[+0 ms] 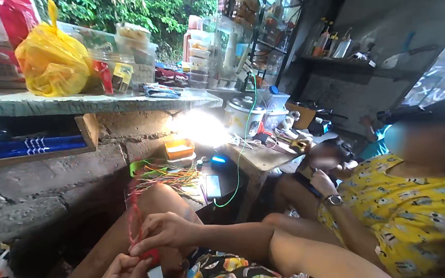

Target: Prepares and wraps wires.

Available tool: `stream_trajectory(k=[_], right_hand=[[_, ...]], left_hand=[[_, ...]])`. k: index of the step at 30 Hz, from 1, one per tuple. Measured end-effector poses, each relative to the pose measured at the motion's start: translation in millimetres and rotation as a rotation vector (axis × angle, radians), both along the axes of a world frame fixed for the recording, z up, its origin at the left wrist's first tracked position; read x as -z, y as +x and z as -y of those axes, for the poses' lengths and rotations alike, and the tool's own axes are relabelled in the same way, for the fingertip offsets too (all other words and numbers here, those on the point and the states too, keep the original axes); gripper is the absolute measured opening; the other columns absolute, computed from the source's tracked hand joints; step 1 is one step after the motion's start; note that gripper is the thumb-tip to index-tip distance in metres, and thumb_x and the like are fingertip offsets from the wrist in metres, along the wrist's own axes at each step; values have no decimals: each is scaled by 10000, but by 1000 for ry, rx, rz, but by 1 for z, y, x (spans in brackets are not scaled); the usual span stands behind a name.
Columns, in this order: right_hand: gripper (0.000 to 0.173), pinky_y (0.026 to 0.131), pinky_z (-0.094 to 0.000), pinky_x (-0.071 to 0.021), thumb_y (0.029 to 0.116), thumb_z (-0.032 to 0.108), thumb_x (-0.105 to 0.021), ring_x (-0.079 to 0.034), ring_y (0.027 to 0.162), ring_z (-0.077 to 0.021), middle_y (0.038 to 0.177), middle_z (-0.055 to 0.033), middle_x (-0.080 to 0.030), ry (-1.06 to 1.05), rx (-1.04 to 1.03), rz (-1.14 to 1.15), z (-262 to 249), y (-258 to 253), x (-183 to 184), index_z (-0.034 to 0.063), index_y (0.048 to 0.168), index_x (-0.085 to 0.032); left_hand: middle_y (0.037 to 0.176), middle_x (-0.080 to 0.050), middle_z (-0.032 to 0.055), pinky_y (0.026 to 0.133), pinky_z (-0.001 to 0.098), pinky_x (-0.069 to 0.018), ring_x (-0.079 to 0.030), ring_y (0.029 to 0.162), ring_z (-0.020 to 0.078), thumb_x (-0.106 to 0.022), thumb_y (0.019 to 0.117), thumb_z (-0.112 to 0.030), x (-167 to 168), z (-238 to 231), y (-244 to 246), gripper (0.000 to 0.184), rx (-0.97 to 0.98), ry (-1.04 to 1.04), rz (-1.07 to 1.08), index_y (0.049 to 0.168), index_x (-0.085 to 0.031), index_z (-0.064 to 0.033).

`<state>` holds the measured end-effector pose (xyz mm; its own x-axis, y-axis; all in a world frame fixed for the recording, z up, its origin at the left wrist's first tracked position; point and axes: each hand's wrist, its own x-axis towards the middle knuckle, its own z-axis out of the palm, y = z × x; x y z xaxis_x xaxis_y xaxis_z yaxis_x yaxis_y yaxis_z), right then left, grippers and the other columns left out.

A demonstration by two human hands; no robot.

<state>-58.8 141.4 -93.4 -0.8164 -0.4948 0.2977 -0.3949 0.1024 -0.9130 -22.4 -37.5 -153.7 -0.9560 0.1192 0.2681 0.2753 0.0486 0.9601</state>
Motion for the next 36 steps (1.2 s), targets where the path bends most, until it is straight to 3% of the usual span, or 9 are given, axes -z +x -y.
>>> stream_trajectory(k=[4,7,10,15,19,22,26,32,36], right_hand=[[113,815,-280,-507,927,43,-681,-598,920,-123,990,-102,-633,-87,-22,6,2,2,0,-63,897,-703],[167,846,-312,-491,924,76,-699,-601,956,-162,1008,-146,-652,2,-18,8,1,1,-5,-82,870,-712],[197,856,-316,-485,945,88,-678,-604,971,-168,1013,-163,-660,59,-24,2,0,2,-4,-93,880,-721],[230,880,-301,-483,995,63,-577,-601,973,-167,1020,-171,-657,-30,15,-74,2,5,-1,-109,1006,-729],[180,855,-316,-532,948,51,-661,-641,948,-190,1012,-193,-657,-99,57,-173,3,3,2,-126,982,-678],[187,844,-368,-525,930,68,-688,-657,940,-238,990,-212,-687,-44,64,-321,3,5,1,-116,951,-707],[182,941,-412,-504,952,58,-652,-651,1065,-287,1089,-224,-701,11,-4,-401,-2,5,-2,-75,1012,-760],[207,870,-339,-512,930,-51,-596,-634,945,-250,991,-234,-677,-98,-142,-412,-2,10,-1,-112,1060,-745],[316,840,-279,-491,948,-45,-554,-590,920,-186,1019,-211,-628,-185,-192,-231,-2,15,-8,-157,1229,-645]], left_hand=[[819,-612,-163,659,151,-544,-602,715,-72,-711,875,-43,-4,1,6,186,46,74,3,962,-560,-109],[931,-678,-207,747,158,-559,-645,827,-67,-666,963,-182,-4,0,7,154,99,218,-32,1107,-621,-150],[907,-705,-219,698,138,-560,-659,787,-66,-637,984,-172,-5,-4,7,86,68,289,-54,1046,-667,-223],[905,-689,-197,747,158,-563,-655,812,-48,-528,1015,-84,-5,-6,4,164,4,291,-75,1025,-636,-207],[814,-643,-189,603,123,-524,-604,671,-59,-432,1064,-120,-8,-12,6,158,-23,305,-58,1054,-580,-173],[765,-615,-192,564,95,-479,-555,611,-76,-387,1073,-104,-9,-17,7,208,-35,326,-49,1033,-577,-177],[786,-626,-190,564,94,-464,-547,619,-73,-424,1073,-135,-9,-16,11,186,54,313,-15,1067,-597,-204],[755,-649,-185,566,96,-461,-550,612,-75,-530,1058,-286,-13,-15,20,169,215,359,14,995,-681,-326],[813,-664,-205,584,90,-463,-564,651,-81,-570,1036,-316,-16,-16,23,117,221,295,-10,1024,-686,-330]])
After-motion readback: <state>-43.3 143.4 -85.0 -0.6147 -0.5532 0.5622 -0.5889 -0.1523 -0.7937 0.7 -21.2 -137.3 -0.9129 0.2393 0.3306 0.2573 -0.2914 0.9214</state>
